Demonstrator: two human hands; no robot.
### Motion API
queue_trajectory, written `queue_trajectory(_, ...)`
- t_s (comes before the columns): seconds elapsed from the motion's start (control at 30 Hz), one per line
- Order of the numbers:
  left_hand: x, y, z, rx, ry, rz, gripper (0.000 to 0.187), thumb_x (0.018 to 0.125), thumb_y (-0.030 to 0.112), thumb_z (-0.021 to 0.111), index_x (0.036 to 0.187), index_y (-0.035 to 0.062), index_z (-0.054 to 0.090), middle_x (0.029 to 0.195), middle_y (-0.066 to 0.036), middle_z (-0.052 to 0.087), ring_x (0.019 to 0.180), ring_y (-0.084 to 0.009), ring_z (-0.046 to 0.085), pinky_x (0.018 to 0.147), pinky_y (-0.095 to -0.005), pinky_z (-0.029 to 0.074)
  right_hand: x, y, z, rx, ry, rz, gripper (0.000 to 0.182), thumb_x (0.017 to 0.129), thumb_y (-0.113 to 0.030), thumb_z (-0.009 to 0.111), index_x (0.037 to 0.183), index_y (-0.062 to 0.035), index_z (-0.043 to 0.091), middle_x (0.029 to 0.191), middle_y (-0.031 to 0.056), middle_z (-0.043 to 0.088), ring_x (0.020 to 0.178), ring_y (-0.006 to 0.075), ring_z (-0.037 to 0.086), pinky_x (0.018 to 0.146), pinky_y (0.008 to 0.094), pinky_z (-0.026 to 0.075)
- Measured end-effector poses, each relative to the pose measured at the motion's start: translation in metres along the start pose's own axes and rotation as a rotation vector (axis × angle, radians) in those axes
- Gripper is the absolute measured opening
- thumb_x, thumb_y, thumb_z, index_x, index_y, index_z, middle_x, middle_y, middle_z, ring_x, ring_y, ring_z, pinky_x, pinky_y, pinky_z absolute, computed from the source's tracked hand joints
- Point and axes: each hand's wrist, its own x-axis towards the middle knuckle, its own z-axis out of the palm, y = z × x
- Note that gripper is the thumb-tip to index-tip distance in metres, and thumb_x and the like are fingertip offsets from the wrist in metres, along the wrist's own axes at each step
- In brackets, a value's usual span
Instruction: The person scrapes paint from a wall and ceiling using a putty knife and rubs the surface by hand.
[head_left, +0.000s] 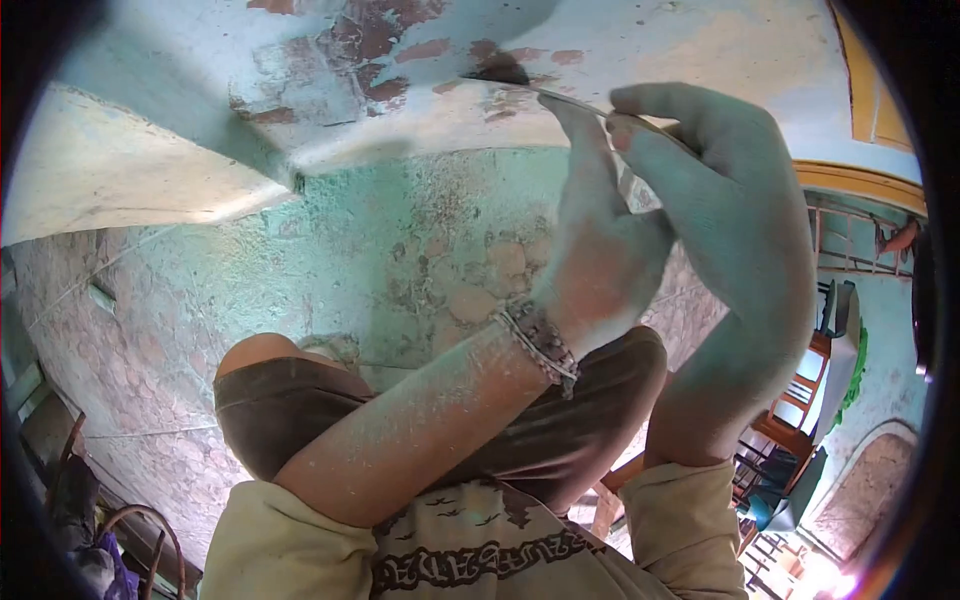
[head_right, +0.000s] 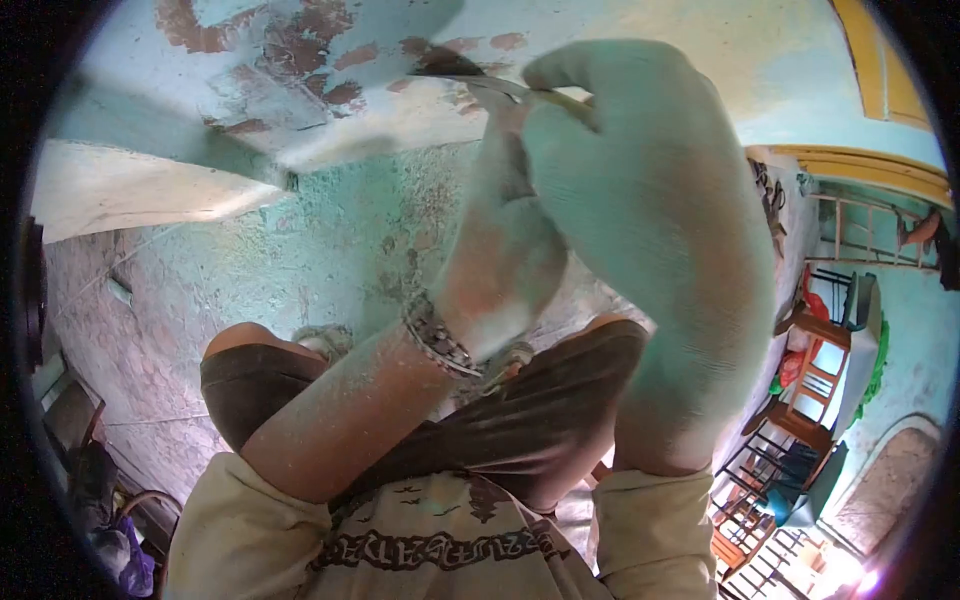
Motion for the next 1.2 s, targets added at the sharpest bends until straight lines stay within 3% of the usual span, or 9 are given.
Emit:
queue_trajectory(0.1, 0.008, -0.020, -0.024, -0.347, -0.060, -0.250, 0.057, 0.082, -0.009, 0.045, 0.135, -0.0001, 0.025, 0.113, -0.011, 0.051, 0.100, -0.0173, 0.055, 0.084, -0.0309, 0.048, 0.020, 0.022, 0.042, -0.330, 0.059, -0.279, 0.028, 0.084, -0.020, 0.061, 0.098, 0.0031, 0.066, 0.081, 0.0220, 0.066, 0.075, 0.0316, 0.067, 0.069, 0.0350, 0.052)
queue_trajectory(0.2, 0.014, -0.049, -0.060, -0.729, 0.054, -0.524, 0.036, 0.091, 0.008, 0.053, 0.126, 0.0048, 0.043, 0.116, -0.010, 0.054, 0.105, -0.0150, 0.053, 0.089, -0.0306, 0.046, 0.032, 0.017, 0.084, -0.354, -0.176, -0.008, 0.026, 0.084, -0.021, 0.058, 0.095, 0.0006, 0.067, 0.085, 0.0250, 0.064, 0.081, 0.0380, 0.064, 0.074, 0.0404, 0.051)
queue_trajectory(0.37, 0.005, -0.048, -0.040, 0.039, -0.085, -0.160, 0.044, 0.090, 0.006, 0.051, 0.132, 0.0060, 0.038, 0.117, -0.011, 0.055, 0.103, -0.0175, 0.055, 0.087, -0.0310, 0.047, 0.006, 0.012, 0.066, -0.232, 0.003, 0.052, 0.025, 0.085, -0.022, 0.054, 0.092, -0.0015, 0.066, 0.085, 0.0243, 0.064, 0.085, 0.0383, 0.064, 0.078, 0.0433, 0.050)
queue_trajectory(0.57, 0.009, -0.077, -0.066, -0.394, -0.070, -0.430, 0.053, 0.089, 0.004, 0.049, 0.139, 0.0075, 0.032, 0.117, -0.012, 0.057, 0.102, -0.0206, 0.058, 0.085, -0.0314, 0.048, 0.013, 0.031, 0.119, -0.364, -0.201, 0.137, 0.024, 0.085, -0.015, 0.048, 0.089, 0.0033, 0.063, 0.084, 0.0274, 0.064, 0.082, 0.0393, 0.065, 0.073, 0.0440, 0.053)
queue_trajectory(0.7, 0.006, -0.080, -0.059, 0.355, -0.132, -0.095, 0.059, 0.088, 0.002, 0.048, 0.143, 0.0085, 0.028, 0.117, -0.013, 0.058, 0.101, -0.0226, 0.060, 0.083, -0.0316, 0.048, 0.001, 0.032, 0.067, -0.137, -0.005, 0.162, 0.029, 0.086, -0.019, 0.048, 0.099, 0.0012, 0.064, 0.086, 0.0257, 0.064, 0.086, 0.0400, 0.063, 0.080, 0.0459, 0.047)
queue_trajectory(0.8, 0.005, -0.095, -0.060, -0.489, 0.040, -0.358, 0.056, 0.090, 0.005, 0.044, 0.143, 0.0080, 0.029, 0.121, -0.014, 0.058, 0.104, -0.0265, 0.060, 0.081, -0.0322, 0.048, 0.001, 0.061, 0.099, -0.321, -0.071, 0.092, 0.029, 0.086, -0.018, 0.049, 0.103, 0.0011, 0.063, 0.084, 0.0244, 0.064, 0.085, 0.0381, 0.063, 0.079, 0.0415, 0.048)
queue_trajectory(1.03, -0.003, -0.105, -0.042, -1.013, 0.302, -0.166, 0.045, 0.093, 0.015, 0.047, 0.135, 0.0027, 0.038, 0.121, -0.007, 0.053, 0.117, -0.0187, 0.049, 0.097, -0.0313, 0.038, -0.015, 0.061, 0.067, -0.104, -0.099, 0.146, 0.036, 0.087, -0.024, 0.053, 0.110, 0.0007, 0.063, 0.097, 0.0219, 0.066, 0.088, 0.0270, 0.065, 0.081, 0.0344, 0.048)
queue_trajectory(1.13, 0.007, -0.090, -0.056, 0.696, 0.042, 0.360, 0.038, 0.081, -0.003, 0.049, 0.118, 0.0003, 0.055, 0.126, -0.015, 0.050, 0.103, -0.0257, 0.057, 0.088, -0.0337, 0.048, 0.007, 0.063, 0.065, -0.189, -0.045, 0.095, 0.031, 0.080, -0.019, 0.049, 0.099, -0.0032, 0.068, 0.094, 0.0238, 0.065, 0.092, 0.0379, 0.063, 0.083, 0.0421, 0.049)
queue_trajectory(1.2, 0.015, -0.099, -0.034, -0.008, 0.171, 0.206, 0.032, 0.078, -0.008, 0.049, 0.107, -0.0006, 0.058, 0.119, -0.019, 0.051, 0.097, -0.0313, 0.058, 0.081, -0.0355, 0.049, 0.013, 0.063, 0.053, -0.248, -0.087, -0.012, 0.034, 0.077, -0.018, 0.051, 0.100, 0.0009, 0.067, 0.095, 0.0239, 0.066, 0.090, 0.0355, 0.065, 0.081, 0.0385, 0.050)
